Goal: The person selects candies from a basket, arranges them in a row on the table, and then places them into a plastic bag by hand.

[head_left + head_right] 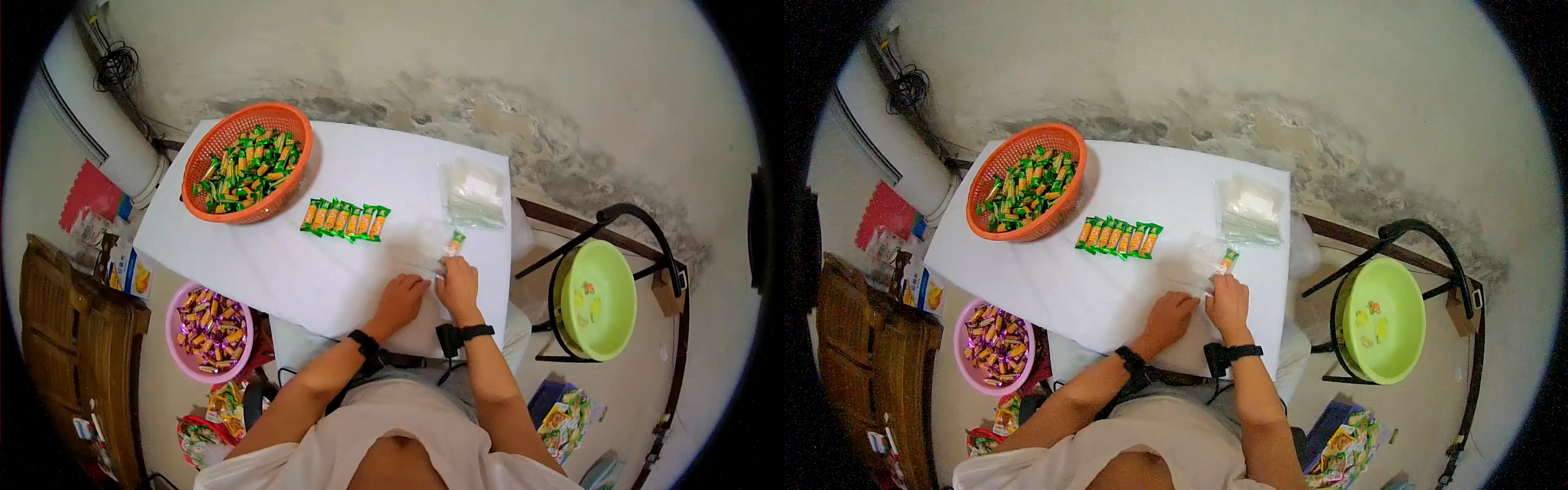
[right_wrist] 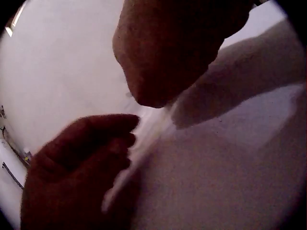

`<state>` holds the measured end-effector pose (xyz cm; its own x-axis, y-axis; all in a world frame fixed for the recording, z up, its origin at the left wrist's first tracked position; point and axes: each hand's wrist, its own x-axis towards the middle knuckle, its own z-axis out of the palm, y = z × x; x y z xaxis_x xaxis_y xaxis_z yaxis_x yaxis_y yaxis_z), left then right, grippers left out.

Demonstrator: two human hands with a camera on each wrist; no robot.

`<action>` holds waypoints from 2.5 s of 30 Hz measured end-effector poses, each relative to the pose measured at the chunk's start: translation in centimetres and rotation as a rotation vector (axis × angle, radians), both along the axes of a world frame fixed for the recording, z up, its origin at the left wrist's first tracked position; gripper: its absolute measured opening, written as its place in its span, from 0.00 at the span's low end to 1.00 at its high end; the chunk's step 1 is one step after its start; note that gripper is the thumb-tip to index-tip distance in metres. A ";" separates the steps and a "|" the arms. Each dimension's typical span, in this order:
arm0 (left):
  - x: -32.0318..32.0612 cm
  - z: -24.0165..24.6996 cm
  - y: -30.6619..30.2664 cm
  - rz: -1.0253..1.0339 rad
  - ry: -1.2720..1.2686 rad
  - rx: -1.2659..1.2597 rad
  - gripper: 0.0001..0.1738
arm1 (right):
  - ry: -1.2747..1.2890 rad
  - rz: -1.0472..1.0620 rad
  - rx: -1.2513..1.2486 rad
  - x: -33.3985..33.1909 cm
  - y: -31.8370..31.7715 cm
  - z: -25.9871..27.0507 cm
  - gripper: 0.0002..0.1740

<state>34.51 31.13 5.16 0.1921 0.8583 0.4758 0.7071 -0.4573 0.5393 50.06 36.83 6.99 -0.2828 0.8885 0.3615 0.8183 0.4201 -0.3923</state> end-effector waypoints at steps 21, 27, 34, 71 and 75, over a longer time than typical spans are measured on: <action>-7.6 2.3 6.2 0.231 0.588 0.001 0.06 | 0.104 0.201 0.180 1.2 -1.4 -1.2 0.11; -7.7 2.1 5.6 0.123 0.422 0.050 0.07 | 0.138 0.202 0.236 1.0 -1.5 -1.2 0.09; -5.4 5.7 -1.1 0.071 -0.086 0.054 0.07 | 0.132 0.199 0.290 1.1 -1.4 -1.6 0.07; 0.1 1.0 -1.0 -0.023 0.063 0.057 0.08 | -0.193 0.057 0.040 -2.5 -0.4 0.7 0.12; -0.2 0.6 -1.4 -0.015 0.085 -0.014 0.14 | -0.254 -0.030 0.116 -2.3 0.7 0.1 0.06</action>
<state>34.31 29.70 5.76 0.2443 0.8614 0.4452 0.7436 -0.4611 0.4842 47.78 37.53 7.08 -0.3517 0.8546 0.3821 0.8969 0.4245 -0.1240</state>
